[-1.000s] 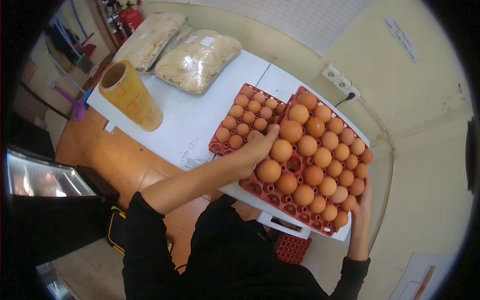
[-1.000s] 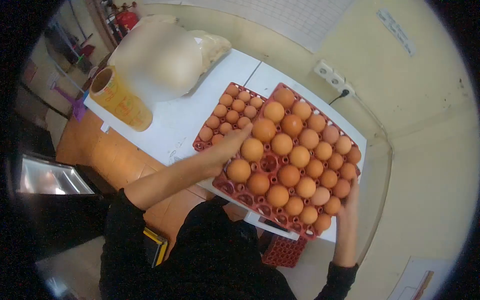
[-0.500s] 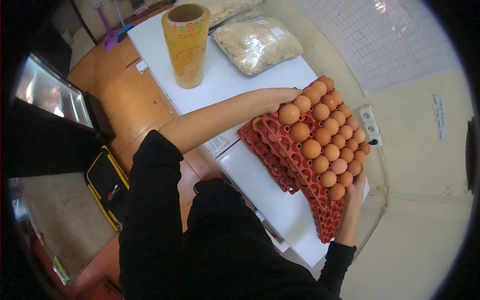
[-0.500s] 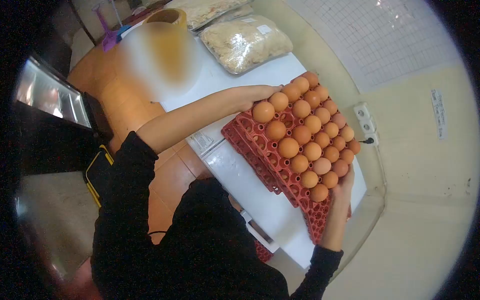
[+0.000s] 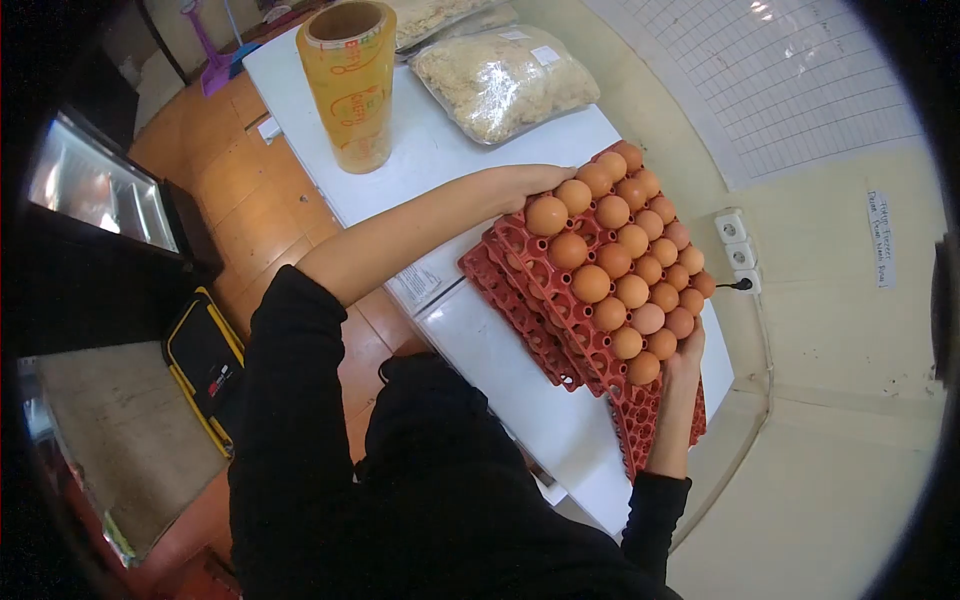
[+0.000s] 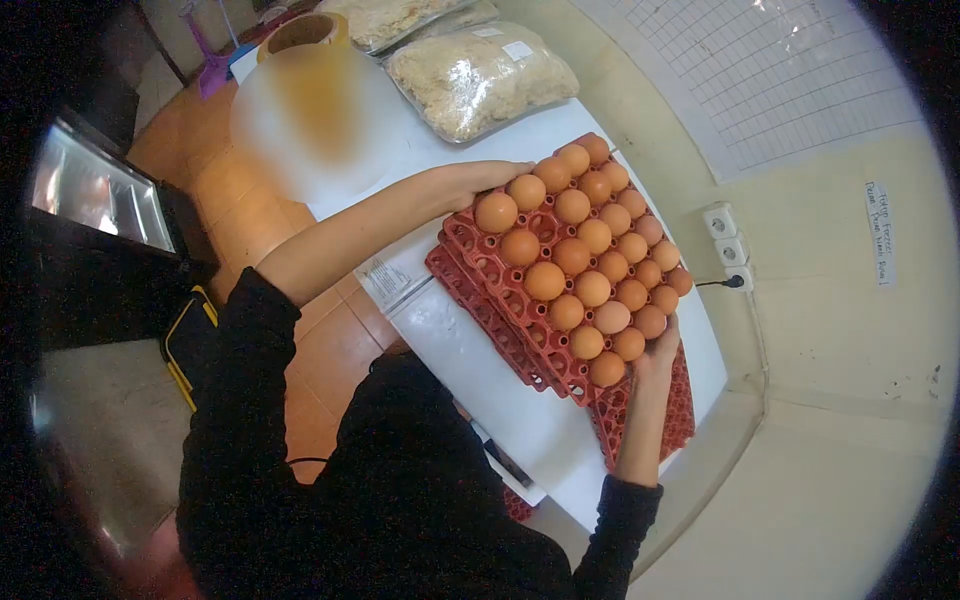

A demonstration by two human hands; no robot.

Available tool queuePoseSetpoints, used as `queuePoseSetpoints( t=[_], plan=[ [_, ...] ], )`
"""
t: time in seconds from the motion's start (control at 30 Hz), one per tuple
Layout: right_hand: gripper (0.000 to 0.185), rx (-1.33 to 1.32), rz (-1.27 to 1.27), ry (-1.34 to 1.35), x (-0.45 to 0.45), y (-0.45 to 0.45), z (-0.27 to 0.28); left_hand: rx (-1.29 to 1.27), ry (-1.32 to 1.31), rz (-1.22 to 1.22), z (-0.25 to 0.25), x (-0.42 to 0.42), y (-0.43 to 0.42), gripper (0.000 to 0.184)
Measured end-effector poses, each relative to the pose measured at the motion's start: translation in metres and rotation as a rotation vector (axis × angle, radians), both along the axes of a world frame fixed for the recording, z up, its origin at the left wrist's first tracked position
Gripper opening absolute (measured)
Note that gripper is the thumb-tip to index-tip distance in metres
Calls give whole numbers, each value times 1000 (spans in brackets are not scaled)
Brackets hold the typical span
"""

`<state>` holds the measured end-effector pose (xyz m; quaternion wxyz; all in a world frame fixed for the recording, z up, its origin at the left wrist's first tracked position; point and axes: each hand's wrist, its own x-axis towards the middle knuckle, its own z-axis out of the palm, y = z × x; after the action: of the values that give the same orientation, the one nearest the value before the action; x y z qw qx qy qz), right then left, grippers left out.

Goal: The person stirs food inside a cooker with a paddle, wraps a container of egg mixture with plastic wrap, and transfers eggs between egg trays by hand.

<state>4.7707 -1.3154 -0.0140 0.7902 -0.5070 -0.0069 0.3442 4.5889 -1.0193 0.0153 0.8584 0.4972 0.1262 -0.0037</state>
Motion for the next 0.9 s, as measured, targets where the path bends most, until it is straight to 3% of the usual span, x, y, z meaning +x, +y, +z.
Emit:
queuePoseSetpoints(
  t=[0.27,0.4,0.53,0.7,0.9],
  plan=[
    [47,21,-39,53,-1,2,-2,-62,-62,-93,-35,28,16,44],
    [51,5,-21,8,-11,3,2,-84,-42,-40,-8,6,0,46],
    [57,-13,-29,176,-17,4,2,-158,60,-126,-13,11,4,43],
    [57,7,-27,208,-23,-5,6,-23,170,-6,-12,0,-10,46],
    [54,66,-39,178,-10,8,-17,-1,158,-63,-17,5,14,49]
  ],
)
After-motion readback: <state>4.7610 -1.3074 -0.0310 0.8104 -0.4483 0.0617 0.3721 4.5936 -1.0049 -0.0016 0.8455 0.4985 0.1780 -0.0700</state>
